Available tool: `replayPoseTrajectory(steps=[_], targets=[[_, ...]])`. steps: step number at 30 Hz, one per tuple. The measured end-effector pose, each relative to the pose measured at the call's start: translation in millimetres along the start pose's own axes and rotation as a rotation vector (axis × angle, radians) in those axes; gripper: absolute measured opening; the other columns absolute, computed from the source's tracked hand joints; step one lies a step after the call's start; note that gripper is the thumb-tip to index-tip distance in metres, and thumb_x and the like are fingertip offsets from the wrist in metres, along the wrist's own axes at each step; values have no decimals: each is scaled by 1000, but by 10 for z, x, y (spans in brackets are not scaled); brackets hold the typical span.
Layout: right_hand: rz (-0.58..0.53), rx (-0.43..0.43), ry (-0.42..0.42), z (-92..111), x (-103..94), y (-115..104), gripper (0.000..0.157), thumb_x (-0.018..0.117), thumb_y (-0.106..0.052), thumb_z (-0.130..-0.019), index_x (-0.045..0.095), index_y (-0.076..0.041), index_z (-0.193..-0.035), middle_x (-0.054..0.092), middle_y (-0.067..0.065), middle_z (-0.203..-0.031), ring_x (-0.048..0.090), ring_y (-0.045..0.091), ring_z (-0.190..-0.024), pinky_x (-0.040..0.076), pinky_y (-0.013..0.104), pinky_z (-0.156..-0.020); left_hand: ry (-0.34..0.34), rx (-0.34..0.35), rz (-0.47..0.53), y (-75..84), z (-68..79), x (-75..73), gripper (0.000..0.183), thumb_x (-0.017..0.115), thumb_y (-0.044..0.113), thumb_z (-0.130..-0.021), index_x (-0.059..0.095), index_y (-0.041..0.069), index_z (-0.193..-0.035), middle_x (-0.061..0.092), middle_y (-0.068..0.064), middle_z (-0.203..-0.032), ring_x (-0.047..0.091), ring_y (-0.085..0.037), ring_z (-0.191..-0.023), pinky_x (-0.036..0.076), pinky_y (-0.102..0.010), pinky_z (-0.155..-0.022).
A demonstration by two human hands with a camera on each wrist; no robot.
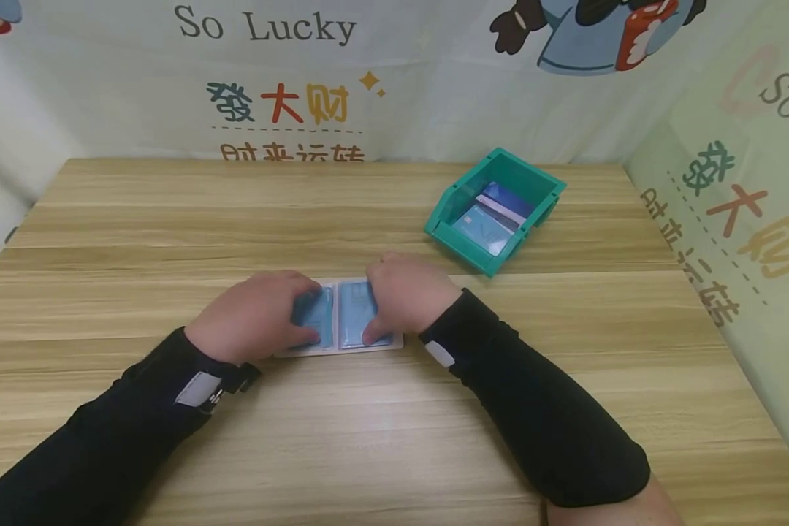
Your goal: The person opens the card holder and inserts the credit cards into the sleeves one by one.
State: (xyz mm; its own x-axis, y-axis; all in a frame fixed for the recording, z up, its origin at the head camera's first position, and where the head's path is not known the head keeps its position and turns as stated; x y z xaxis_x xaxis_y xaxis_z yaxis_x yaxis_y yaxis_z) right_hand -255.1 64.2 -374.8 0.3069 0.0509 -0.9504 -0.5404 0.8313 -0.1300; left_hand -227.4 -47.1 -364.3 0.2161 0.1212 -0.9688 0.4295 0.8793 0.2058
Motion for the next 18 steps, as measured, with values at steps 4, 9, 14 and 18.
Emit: replayPoseTrajectory(steps=[4, 9, 14, 18], targets=[[-11, 7, 0, 12, -8, -12, 83, 78, -60, -62, 55, -6, -120, 51, 0, -98, 46, 15, -83, 44, 30, -77, -11, 12, -33, 10, 14, 11, 64, 73, 45, -77, 57, 7, -126, 55, -9, -126, 49, -25, -107, 45, -45, -89], [-38, 9, 13, 24, -20, -6, 77, 80, -58, -62, 54, -8, -114, 50, -1, -94, 46, 15, -82, 44, 30, -74, -8, 18, -57, 30, 16, 18, 65, 73, 46, -77, 57, 7, -126, 54, -10, -126, 49, -25, -105, 47, -45, -86], [-49, 3, 23, 32, -33, -16, 76, 80, -57, -62, 53, -9, -113, 49, -1, -94, 46, 15, -82, 44, 29, -73, -3, 12, -62, 38, 21, 13, 66, 73, 46, -76, 57, 6, -126, 54, -11, -126, 49, -26, -104, 47, -45, -85], [-45, -17, 38, 41, -49, -40, 78, 80, -58, -61, 52, -9, -114, 48, -1, -96, 45, 14, -83, 44, 29, -75, -1, 6, -59, 39, 30, 11, 67, 74, 46, -76, 57, 6, -127, 54, -11, -125, 50, -26, -102, 47, -46, -84]])
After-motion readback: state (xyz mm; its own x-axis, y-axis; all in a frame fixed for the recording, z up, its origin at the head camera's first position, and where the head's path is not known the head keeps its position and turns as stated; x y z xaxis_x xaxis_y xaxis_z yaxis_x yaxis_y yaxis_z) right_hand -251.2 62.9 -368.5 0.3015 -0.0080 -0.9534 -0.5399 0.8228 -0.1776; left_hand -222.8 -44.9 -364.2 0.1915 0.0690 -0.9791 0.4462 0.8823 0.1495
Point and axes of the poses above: each hand's wrist, its own z-axis away from the middle knuckle, its own x-axis out of the palm, y = z × x, the point moved 10 cm from there along -z, towards the middle knuckle
